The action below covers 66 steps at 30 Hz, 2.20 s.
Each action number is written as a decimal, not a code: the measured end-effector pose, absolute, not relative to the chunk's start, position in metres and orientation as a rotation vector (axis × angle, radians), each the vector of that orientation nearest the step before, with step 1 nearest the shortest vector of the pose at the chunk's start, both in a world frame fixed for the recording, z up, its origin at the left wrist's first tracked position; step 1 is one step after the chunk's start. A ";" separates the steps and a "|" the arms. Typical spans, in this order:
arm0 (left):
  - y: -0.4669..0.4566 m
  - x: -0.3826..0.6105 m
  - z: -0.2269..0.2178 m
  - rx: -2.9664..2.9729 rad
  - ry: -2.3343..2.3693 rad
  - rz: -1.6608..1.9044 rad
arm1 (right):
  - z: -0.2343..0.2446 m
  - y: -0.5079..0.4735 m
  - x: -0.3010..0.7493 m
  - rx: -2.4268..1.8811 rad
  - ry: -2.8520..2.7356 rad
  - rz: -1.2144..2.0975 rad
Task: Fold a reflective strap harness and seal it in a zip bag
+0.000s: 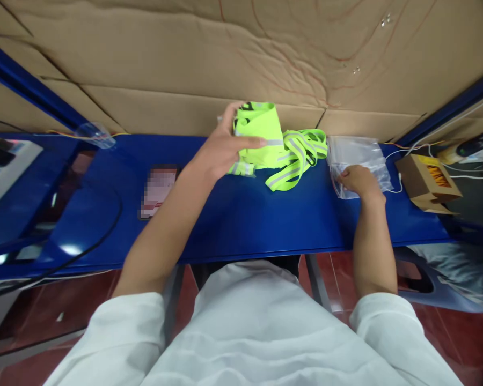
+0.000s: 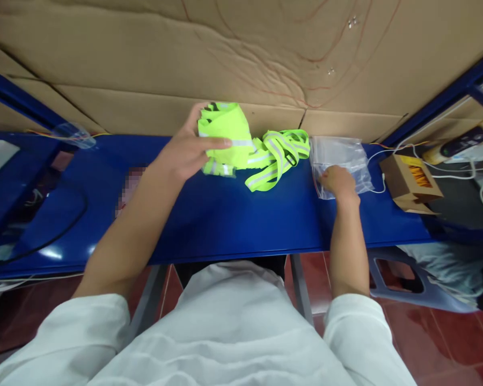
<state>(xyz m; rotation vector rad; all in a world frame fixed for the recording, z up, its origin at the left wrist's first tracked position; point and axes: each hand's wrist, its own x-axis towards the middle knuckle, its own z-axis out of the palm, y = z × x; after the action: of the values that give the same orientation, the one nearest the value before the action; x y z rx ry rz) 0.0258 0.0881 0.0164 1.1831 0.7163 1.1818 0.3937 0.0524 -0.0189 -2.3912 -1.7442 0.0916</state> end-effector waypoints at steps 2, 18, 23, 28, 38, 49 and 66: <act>0.076 0.024 0.002 1.202 0.682 1.124 | -0.024 0.034 0.381 -2.370 -1.580 -0.042; 0.044 0.018 -0.048 1.339 0.652 0.615 | -0.036 0.040 0.271 -0.908 -2.191 0.254; 0.043 0.024 -0.049 1.260 0.770 0.630 | -0.032 0.031 0.269 -0.867 -2.146 0.170; 0.036 0.034 -0.053 1.224 0.917 0.768 | -0.037 0.020 0.251 -0.856 -2.081 0.094; 0.029 0.045 -0.062 1.430 0.974 0.869 | -0.044 0.002 0.223 -0.884 -1.998 0.056; 0.028 0.042 -0.045 1.239 0.951 1.110 | -0.032 0.005 0.240 -0.783 -2.229 -0.267; 0.038 0.032 -0.052 1.013 0.650 1.153 | -0.046 0.020 0.241 -0.953 -1.769 0.205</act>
<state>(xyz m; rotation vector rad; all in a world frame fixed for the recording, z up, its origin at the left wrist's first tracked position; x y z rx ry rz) 0.0320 0.0383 -0.0522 1.0128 0.6501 1.1528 0.2410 0.0203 -0.0457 -0.9531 -1.7695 0.2054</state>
